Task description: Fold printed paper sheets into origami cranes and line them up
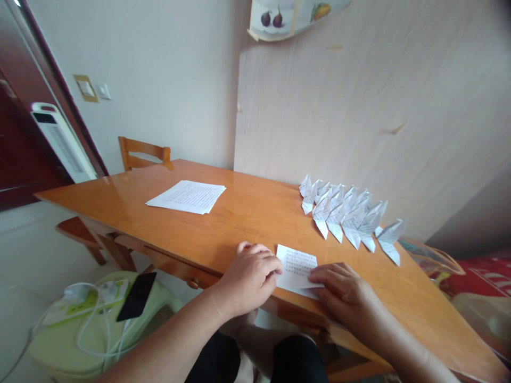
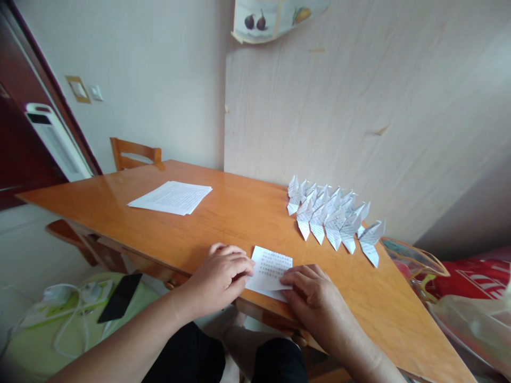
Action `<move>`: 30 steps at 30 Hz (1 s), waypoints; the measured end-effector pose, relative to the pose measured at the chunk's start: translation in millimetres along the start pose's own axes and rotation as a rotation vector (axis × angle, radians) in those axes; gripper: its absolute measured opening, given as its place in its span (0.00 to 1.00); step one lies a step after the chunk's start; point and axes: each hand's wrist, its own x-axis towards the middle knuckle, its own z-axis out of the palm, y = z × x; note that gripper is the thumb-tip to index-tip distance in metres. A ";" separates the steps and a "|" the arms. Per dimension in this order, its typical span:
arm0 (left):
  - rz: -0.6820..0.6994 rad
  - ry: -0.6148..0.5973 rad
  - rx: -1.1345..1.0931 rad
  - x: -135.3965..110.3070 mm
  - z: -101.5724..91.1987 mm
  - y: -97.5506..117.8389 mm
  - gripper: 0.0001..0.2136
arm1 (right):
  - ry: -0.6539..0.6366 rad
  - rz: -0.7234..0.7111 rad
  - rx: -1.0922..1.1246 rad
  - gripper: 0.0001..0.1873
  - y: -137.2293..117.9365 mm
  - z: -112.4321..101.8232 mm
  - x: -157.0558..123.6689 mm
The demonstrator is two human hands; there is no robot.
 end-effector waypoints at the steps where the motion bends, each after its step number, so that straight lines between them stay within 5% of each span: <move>1: 0.007 -0.007 -0.007 -1.3 -0.8 -0.9 0.08 | -0.010 0.006 0.004 0.09 1.1 0.3 -0.6; 21: 0.125 -0.212 -0.087 -12.8 -15.9 -22.0 0.17 | -0.113 0.172 0.200 0.12 3.6 -7.1 10.1; 30: 0.107 -0.170 -0.100 -14.2 -12.0 -21.6 0.16 | -0.046 0.374 0.155 0.19 -0.7 4.0 19.0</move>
